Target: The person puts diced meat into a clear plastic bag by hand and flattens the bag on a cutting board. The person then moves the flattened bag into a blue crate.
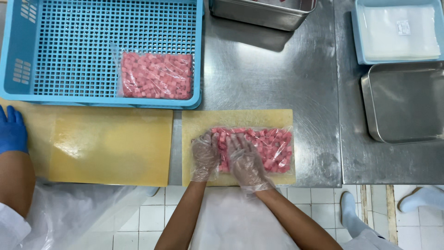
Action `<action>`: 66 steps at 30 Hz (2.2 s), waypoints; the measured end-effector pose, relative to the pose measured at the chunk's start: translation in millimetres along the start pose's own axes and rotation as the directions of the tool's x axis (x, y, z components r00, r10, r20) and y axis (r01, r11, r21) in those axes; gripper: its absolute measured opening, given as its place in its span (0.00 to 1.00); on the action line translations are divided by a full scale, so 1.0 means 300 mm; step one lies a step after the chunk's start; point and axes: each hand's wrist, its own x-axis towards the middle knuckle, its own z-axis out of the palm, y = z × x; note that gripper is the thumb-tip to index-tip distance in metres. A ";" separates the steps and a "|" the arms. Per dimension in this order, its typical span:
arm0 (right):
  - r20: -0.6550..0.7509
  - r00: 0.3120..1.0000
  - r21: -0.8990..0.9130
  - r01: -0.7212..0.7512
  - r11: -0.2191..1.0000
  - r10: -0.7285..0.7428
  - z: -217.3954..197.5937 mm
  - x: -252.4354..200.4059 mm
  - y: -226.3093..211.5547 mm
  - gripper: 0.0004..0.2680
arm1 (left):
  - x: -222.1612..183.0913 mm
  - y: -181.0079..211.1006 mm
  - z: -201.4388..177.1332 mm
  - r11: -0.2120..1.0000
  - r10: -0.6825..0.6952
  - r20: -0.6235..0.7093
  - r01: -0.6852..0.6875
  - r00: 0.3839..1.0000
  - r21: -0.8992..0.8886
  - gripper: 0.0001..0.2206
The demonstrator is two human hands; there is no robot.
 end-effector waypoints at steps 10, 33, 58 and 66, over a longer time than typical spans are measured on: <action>0.350 0.887 -0.573 -0.050 -0.818 -0.299 0.277 0.043 0.010 0.17 | 0.091 0.219 -0.220 0.968 -0.178 0.066 0.187 0.982 -0.166 0.07; -0.046 0.937 0.106 -0.341 0.934 0.347 0.062 -0.188 0.233 0.35 | 0.032 -0.030 0.074 0.988 -0.047 0.070 0.036 0.996 0.151 0.13; 0.121 0.993 -0.003 0.003 1.000 -0.003 0.009 -0.039 -0.030 0.33 | -0.042 0.012 -0.033 0.943 0.071 0.283 -0.157 0.956 0.293 0.29; 0.301 0.953 -0.006 -0.014 -1.000 -0.015 0.083 0.005 0.064 0.23 | -0.066 0.005 -0.086 0.951 0.162 0.288 -0.227 0.944 0.210 0.33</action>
